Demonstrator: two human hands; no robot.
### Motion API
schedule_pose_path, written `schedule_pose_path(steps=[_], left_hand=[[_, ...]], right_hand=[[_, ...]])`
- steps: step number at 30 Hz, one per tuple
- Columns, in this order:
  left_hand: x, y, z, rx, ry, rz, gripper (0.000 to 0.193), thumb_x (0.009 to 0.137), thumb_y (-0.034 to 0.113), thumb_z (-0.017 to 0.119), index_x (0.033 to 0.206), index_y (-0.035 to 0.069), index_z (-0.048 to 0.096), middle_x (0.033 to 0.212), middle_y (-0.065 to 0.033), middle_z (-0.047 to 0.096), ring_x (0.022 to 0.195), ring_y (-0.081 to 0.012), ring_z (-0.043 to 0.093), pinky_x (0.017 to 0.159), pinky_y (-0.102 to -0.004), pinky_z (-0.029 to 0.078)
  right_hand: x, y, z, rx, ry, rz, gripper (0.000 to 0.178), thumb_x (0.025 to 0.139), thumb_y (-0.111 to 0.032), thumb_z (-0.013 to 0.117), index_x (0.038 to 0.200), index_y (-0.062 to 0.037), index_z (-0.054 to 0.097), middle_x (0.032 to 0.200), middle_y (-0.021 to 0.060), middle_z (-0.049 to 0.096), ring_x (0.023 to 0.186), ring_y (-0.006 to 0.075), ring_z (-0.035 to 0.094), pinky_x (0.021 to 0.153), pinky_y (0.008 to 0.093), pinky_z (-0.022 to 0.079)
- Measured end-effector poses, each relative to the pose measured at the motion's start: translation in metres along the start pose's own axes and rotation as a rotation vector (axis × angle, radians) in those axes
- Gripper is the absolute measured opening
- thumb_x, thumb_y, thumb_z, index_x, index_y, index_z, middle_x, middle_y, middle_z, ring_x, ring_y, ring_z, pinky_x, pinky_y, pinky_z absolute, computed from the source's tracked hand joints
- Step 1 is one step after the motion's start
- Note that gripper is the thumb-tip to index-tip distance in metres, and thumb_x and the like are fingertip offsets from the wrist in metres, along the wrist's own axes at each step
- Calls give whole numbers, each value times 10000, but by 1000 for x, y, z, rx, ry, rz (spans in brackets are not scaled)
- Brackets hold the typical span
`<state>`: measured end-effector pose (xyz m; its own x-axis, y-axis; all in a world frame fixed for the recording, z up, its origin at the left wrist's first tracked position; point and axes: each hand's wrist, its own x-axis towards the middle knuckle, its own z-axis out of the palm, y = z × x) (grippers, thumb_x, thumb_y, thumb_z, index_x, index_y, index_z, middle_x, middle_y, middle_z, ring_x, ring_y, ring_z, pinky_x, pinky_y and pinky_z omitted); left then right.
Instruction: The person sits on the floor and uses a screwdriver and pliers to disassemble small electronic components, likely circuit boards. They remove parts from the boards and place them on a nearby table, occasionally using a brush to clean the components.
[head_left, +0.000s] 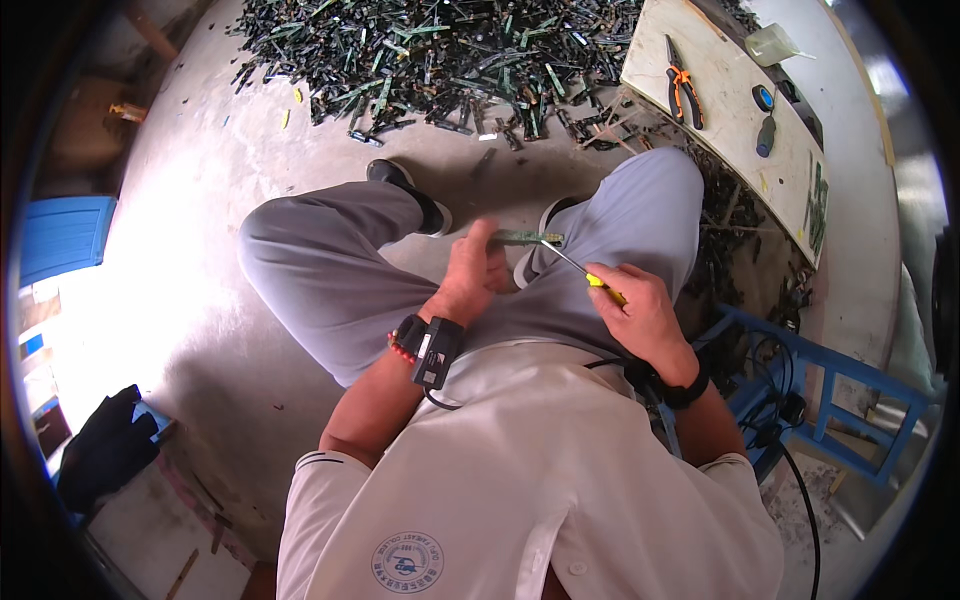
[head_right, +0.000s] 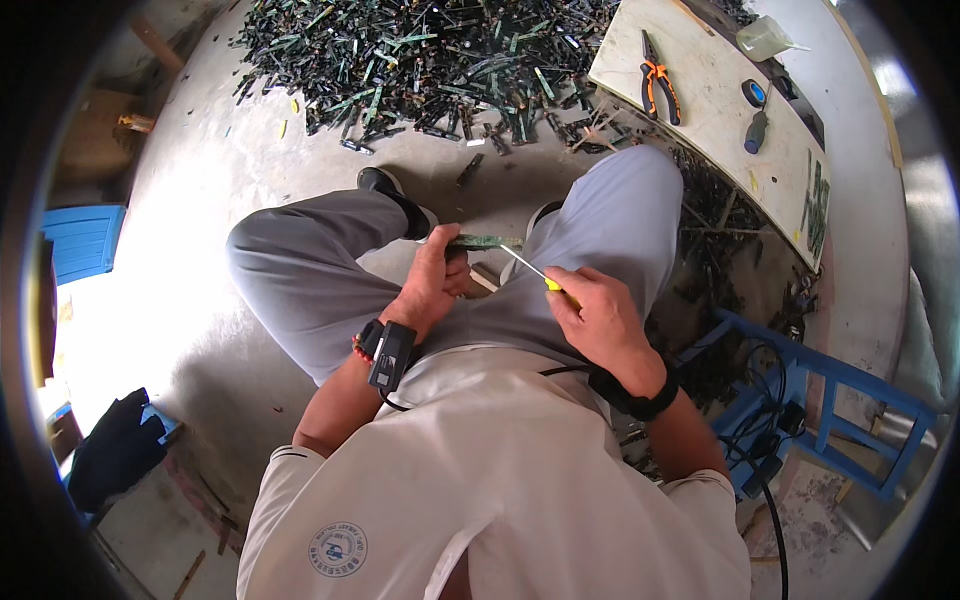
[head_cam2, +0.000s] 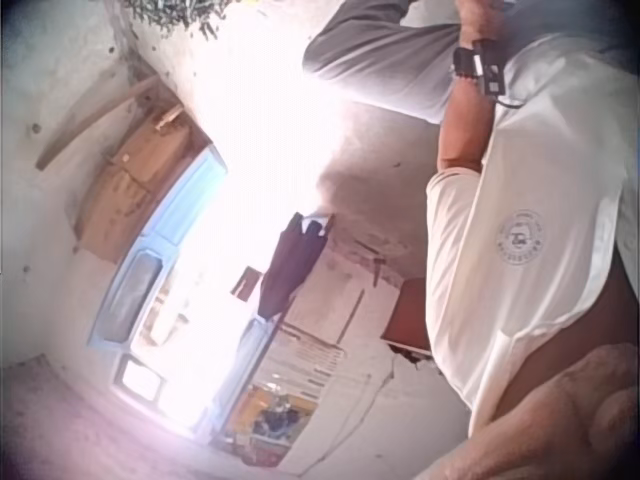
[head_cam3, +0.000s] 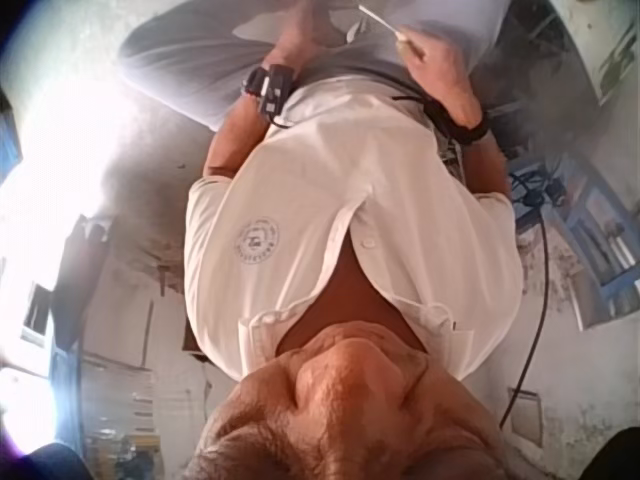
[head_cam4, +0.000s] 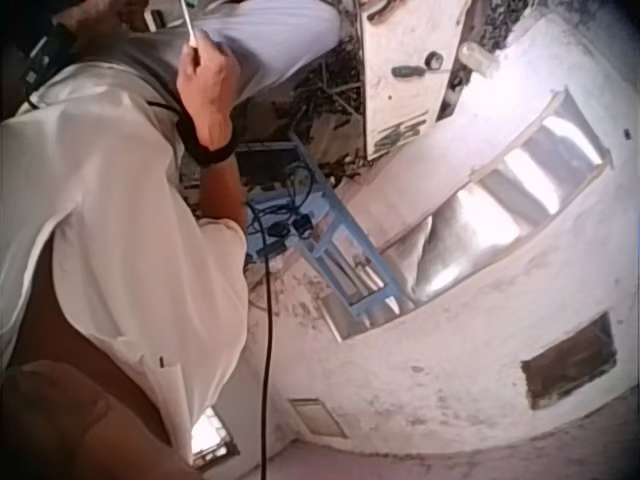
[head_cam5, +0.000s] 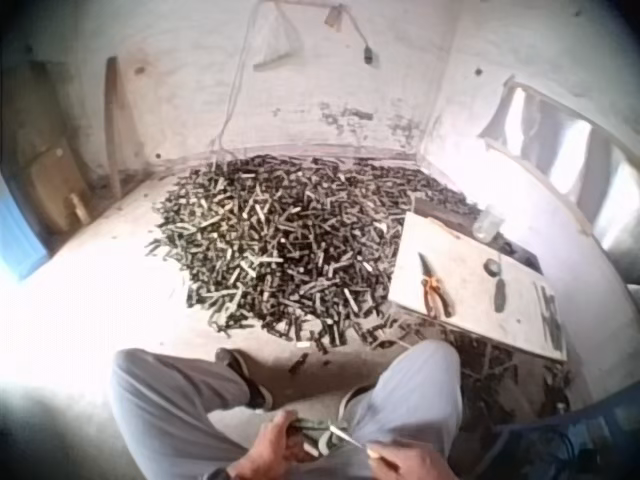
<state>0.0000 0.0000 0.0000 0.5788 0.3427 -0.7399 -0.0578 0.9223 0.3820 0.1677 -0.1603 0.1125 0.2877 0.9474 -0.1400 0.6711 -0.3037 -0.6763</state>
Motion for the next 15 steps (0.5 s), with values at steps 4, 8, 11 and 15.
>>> schedule_pose_path(steps=[4,8,11,15], left_hand=[[0,3,-3,-12,-17,-14,319,902,365,592,750,168,392,551,57,244,434,-76,217,434,-264,188],[-4,4,5,-13,-24,-11,371,900,338,563,654,176,339,539,66,220,426,-87,200,436,-294,148],[-2,7,2,11,-33,-15,356,903,330,560,663,177,346,540,66,221,428,-84,198,435,-291,149],[3,2,-1,-24,-61,-20,326,919,378,576,739,172,398,538,61,226,431,-75,206,426,-259,182]], right_hand=[[4,5,-1,199,-44,31,264,865,-59,656,1122,-5,683,850,161,683,635,200,600,615,310,483],[0,11,-6,444,-162,231,253,879,-83,669,1107,29,681,856,100,706,680,91,578,620,267,468],[-2,7,-1,523,-151,337,265,891,-92,669,1116,47,673,877,62,711,724,35,549,622,252,460],[-9,19,20,323,47,108,246,874,-66,667,1103,23,675,830,109,685,662,140,593,612,281,475]])
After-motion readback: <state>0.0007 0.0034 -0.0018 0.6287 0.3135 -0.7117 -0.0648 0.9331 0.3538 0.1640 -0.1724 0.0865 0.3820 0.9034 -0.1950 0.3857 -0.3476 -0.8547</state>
